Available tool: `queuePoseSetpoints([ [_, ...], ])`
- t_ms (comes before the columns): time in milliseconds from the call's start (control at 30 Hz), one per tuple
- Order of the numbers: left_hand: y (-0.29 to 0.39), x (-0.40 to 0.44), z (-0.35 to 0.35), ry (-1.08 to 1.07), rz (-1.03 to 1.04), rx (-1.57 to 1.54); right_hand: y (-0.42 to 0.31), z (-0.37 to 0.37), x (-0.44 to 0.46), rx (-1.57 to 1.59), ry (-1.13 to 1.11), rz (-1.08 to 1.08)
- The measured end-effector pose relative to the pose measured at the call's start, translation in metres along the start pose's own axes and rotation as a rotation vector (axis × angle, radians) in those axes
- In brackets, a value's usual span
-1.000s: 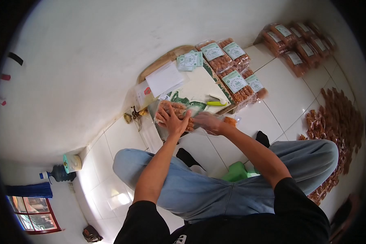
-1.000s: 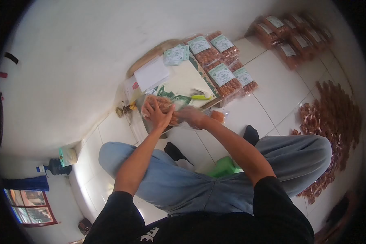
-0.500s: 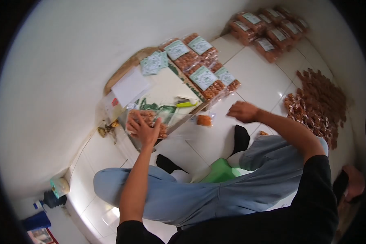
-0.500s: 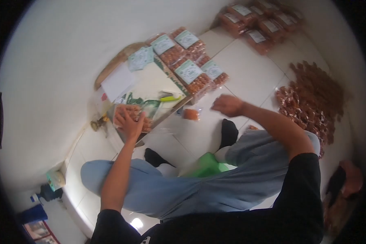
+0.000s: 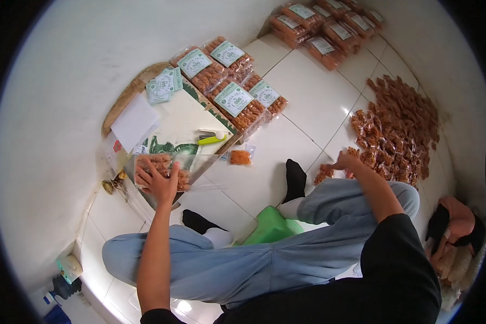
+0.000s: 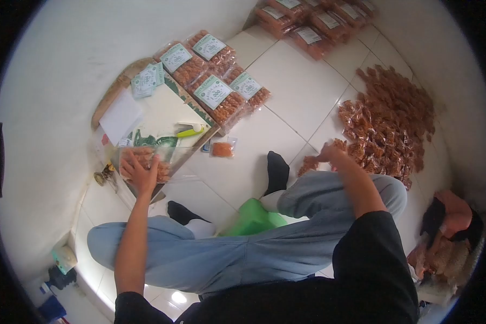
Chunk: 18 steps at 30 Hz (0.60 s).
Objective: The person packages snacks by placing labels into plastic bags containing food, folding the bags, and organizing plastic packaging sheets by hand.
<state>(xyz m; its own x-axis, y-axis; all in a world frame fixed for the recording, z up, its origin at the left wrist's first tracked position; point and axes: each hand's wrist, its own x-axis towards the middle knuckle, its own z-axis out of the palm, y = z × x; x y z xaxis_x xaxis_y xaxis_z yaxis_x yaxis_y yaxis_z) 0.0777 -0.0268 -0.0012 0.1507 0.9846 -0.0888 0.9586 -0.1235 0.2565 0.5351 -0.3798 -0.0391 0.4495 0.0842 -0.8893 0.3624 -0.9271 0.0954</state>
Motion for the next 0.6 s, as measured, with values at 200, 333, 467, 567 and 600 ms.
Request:
queuePoseSetpoints([
  [200,0.001,0.000,0.001,0.004,-0.008,-0.005,-0.010,0.086,0.060,-0.462,0.161,-0.339],
  [333,0.002,-0.001,-0.001,0.016,0.001,-0.006,-0.028,0.067,0.033,-0.188,0.375,-0.514],
  [467,0.001,-0.001,0.001,0.059,0.024,0.011,-0.048,0.036,0.043,0.297,0.342,-0.572],
  [567,0.001,-0.001,0.001,0.047,0.011,0.015,-0.051,0.027,0.060,0.435,0.236,-0.509],
  [600,0.001,-0.001,0.001,0.051,0.010,0.007,-0.049,0.027,0.074,0.400,0.422,-0.608],
])
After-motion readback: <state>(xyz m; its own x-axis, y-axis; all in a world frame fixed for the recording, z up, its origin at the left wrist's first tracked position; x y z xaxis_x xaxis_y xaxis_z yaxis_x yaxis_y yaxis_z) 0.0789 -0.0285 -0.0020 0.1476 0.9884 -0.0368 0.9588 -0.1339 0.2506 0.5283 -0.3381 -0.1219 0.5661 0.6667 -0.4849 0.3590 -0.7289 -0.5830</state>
